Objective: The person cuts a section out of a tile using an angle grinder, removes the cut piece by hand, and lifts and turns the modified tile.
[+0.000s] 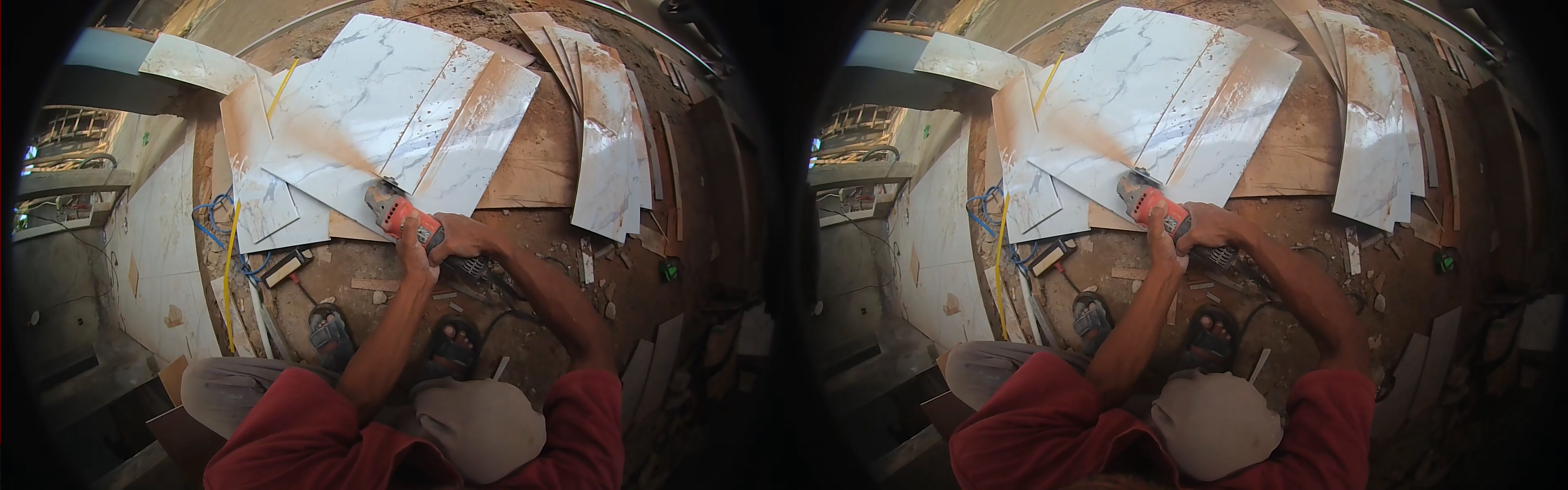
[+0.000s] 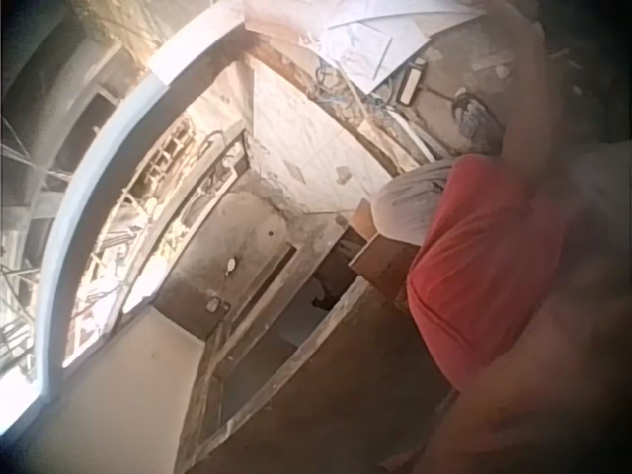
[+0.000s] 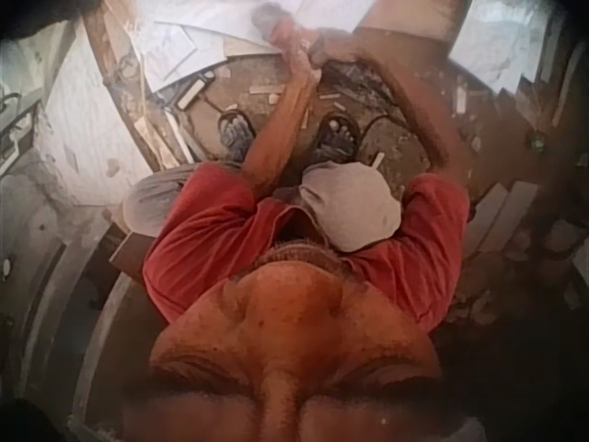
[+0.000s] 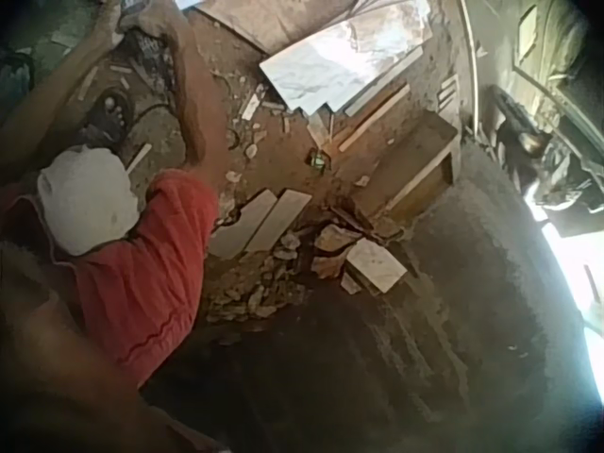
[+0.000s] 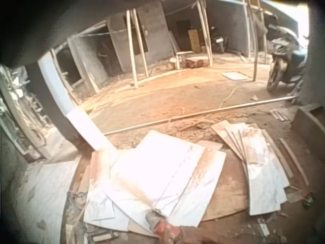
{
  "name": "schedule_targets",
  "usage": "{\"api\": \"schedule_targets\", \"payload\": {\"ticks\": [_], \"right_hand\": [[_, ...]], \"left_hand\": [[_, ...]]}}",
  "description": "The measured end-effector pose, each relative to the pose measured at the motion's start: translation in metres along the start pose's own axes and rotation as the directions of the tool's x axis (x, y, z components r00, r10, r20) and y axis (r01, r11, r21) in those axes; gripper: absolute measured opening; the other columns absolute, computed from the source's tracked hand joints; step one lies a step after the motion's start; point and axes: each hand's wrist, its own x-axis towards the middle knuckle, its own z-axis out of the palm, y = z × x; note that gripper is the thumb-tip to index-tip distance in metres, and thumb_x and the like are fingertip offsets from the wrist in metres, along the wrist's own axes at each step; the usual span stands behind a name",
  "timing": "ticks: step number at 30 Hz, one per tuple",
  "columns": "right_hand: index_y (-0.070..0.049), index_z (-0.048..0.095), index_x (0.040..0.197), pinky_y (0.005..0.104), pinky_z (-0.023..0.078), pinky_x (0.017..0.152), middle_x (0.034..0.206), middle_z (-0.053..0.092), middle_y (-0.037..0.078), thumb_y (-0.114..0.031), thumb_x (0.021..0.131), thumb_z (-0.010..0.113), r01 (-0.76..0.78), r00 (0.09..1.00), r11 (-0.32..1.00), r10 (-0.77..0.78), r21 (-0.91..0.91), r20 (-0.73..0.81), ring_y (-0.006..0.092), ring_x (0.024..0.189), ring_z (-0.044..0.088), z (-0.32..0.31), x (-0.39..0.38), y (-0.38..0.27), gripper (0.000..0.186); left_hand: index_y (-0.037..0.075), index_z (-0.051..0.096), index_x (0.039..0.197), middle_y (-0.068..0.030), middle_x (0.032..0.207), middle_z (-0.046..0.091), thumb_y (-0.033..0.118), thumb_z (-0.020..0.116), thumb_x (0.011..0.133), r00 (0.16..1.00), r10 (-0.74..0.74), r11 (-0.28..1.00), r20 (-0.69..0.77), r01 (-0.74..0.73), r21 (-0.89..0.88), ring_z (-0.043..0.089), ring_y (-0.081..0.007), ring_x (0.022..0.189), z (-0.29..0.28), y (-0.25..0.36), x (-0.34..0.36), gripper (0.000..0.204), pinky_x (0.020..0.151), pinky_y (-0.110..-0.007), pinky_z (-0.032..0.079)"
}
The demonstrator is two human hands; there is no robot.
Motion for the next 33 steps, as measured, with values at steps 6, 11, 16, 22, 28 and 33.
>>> {"api": "schedule_targets", "payload": {"ticks": [6,11,16,22,28,33], "right_hand": [[0.0,0.067,0.102,0.0366,0.05,0.079,0.092,0.07,0.018,-0.029,0.06,0.076,-0.019,1.0,1.0,0.019,0.011,0.008,0.0308,0.085,0.066,-0.003,0.001,-0.002,0.052],[0.001,0.067,0.101,0.0366,0.05,0.079,0.091,0.07,0.018,-0.028,0.06,0.075,-0.026,1.0,1.0,0.026,0.009,0.017,0.0303,0.084,0.066,-0.003,0.002,-0.006,0.051],[0.002,0.063,0.108,0.034,0.05,0.079,0.093,0.069,0.015,-0.027,0.059,0.077,-0.055,0.997,0.998,0.055,0.01,0.057,0.025,0.084,0.064,-0.005,0.002,-0.003,0.058],[0.001,0.067,0.1,0.0365,0.05,0.079,0.091,0.07,0.018,-0.029,0.061,0.076,-0.025,1.0,1.0,0.025,-0.001,-0.006,0.0297,0.084,0.066,-0.002,-0.004,-0.008,0.051],[0.0,0.067,0.103,0.0366,0.05,0.08,0.093,0.07,0.019,-0.029,0.06,0.076,-0.041,0.999,0.999,0.041,-0.016,0.002,0.0296,0.086,0.066,-0.003,-0.004,-0.008,0.052],[0.001,0.067,0.103,0.0369,0.05,0.08,0.093,0.07,0.019,-0.03,0.059,0.076,-0.05,0.999,0.999,0.05,-0.011,0.012,0.0304,0.086,0.066,-0.004,-0.002,-0.008,0.054]], "left_hand": [[0.007,0.056,0.111,-0.0042,0.097,0.062,0.037,0.068,0.09,1.0,-0.005,1.0,-0.023,0.006,0.025,0.065,-0.017,0.087,0.003,0.003,0.0,0.038,0.078,-0.033,0.056],[0.008,0.056,0.11,-0.0033,0.096,0.062,0.037,0.068,0.09,1.0,0.006,1.0,0.007,-0.006,-0.007,0.065,-0.0158,0.086,-0.001,0.002,0.002,0.037,0.077,-0.032,0.056],[0.008,0.056,0.11,-0.0034,0.096,0.062,0.037,0.067,0.09,1.0,-0.02,1.0,0.007,0.02,-0.006,0.065,-0.0159,0.086,0.005,0.004,-0.003,0.037,0.077,-0.033,0.056],[0.008,0.057,0.11,-0.0035,0.096,0.062,0.037,0.066,0.091,1.0,-0.013,1.0,-0.012,0.013,0.008,0.065,-0.0155,0.085,0.004,0.003,-0.004,0.036,0.076,-0.033,0.056],[0.008,0.058,0.107,-0.0029,0.094,0.062,0.035,0.066,0.092,1.0,0.015,1.0,-0.02,-0.015,0.0,0.064,-0.0149,0.083,0.009,0.003,-0.007,0.032,0.074,-0.032,0.055],[0.008,0.058,0.107,-0.0025,0.093,0.062,0.035,0.066,0.092,1.0,-0.003,1.0,-0.009,0.003,-0.009,0.064,-0.0145,0.082,0.01,0.005,-0.007,0.032,0.073,-0.031,0.055]]}}
